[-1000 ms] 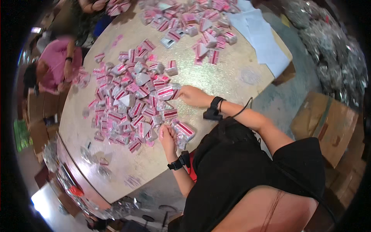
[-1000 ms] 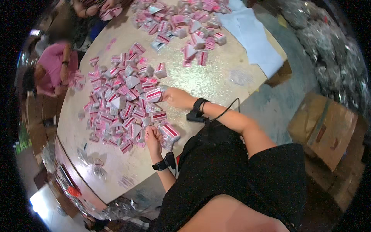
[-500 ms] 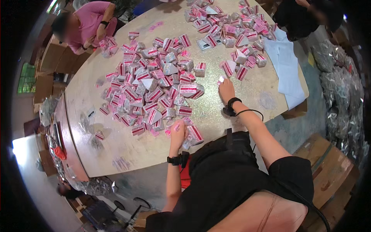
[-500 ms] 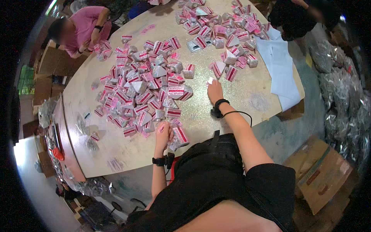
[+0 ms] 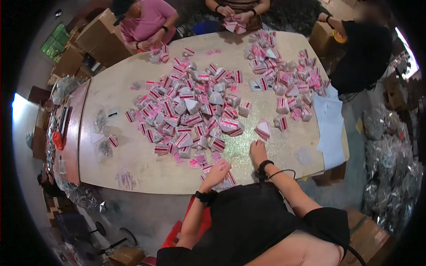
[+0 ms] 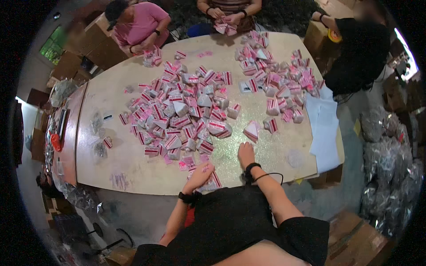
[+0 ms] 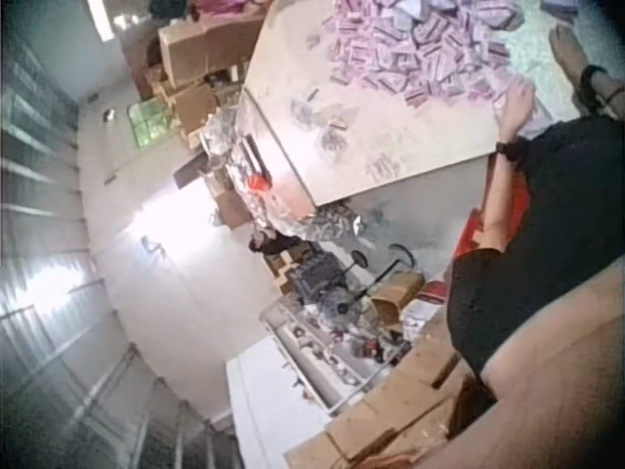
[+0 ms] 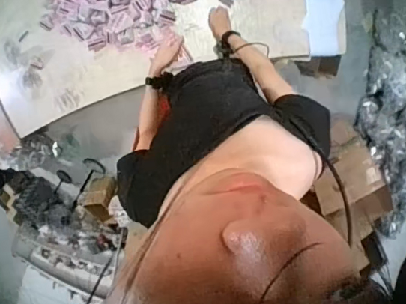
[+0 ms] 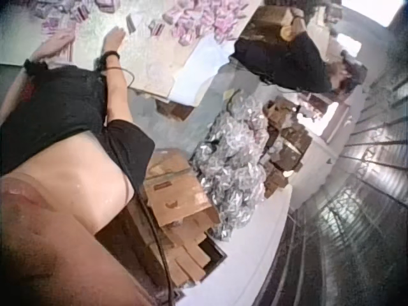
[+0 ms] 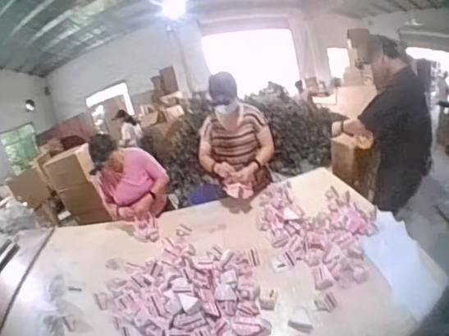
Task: Packaging small pink and white products into small bags and then into larger clear plastic bags.
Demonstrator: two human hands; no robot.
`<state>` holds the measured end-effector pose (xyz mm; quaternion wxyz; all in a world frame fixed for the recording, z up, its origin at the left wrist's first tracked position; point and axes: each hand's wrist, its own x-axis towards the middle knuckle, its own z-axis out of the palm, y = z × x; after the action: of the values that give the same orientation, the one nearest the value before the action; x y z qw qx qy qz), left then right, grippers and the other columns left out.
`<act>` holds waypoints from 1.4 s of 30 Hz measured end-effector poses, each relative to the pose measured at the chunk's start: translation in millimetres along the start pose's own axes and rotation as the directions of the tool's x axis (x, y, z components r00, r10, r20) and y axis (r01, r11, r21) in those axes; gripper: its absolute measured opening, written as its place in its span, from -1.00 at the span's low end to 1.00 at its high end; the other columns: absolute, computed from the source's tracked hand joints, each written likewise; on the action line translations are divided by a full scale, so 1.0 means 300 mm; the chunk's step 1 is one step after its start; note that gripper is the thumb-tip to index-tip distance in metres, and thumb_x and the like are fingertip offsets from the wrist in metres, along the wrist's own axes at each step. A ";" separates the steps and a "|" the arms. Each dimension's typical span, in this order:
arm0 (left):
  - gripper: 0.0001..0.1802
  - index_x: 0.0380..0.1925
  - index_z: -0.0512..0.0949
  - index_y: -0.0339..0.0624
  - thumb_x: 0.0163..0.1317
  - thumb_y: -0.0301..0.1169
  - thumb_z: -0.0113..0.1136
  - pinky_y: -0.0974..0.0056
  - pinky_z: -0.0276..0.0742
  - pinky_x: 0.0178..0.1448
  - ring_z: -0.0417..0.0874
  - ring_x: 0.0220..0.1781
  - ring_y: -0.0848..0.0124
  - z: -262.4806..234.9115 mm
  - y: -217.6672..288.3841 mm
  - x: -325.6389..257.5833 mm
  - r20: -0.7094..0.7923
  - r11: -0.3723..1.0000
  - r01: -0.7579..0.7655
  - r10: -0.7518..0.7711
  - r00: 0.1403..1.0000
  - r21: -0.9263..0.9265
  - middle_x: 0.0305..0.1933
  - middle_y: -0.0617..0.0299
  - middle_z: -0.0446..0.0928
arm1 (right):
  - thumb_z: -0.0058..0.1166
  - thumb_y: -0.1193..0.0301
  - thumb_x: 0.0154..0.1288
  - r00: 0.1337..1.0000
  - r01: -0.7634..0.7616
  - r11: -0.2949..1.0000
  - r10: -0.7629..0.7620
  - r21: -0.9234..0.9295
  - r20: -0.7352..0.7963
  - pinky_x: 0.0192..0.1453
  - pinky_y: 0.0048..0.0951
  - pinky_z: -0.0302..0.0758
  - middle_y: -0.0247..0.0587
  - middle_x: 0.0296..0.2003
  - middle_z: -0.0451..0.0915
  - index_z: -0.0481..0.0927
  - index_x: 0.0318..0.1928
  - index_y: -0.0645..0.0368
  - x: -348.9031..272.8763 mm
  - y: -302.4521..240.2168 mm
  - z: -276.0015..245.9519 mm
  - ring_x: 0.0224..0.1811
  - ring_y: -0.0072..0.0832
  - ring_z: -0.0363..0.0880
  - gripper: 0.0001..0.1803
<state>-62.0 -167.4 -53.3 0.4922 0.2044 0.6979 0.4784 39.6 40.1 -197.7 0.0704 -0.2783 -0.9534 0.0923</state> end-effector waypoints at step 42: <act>-0.28 -0.05 0.36 -0.25 0.29 0.19 -0.50 0.42 0.56 -0.31 0.58 -0.22 0.40 -0.050 0.000 -0.034 -0.092 0.715 -0.096 0.045 0.995 -0.693 -0.17 0.15 0.51 | 0.08 0.48 0.13 0.927 0.098 0.259 -0.374 0.961 0.006 -0.28 -0.36 0.39 -0.11 -0.46 0.48 0.46 -0.33 0.28 0.035 -0.461 -0.527 -0.39 -0.27 0.48 -0.87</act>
<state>-70.8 -182.0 -47.6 0.4900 0.0143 0.4752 0.7307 -11.6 -47.2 -13.1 0.1220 -0.0227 -0.7439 0.6567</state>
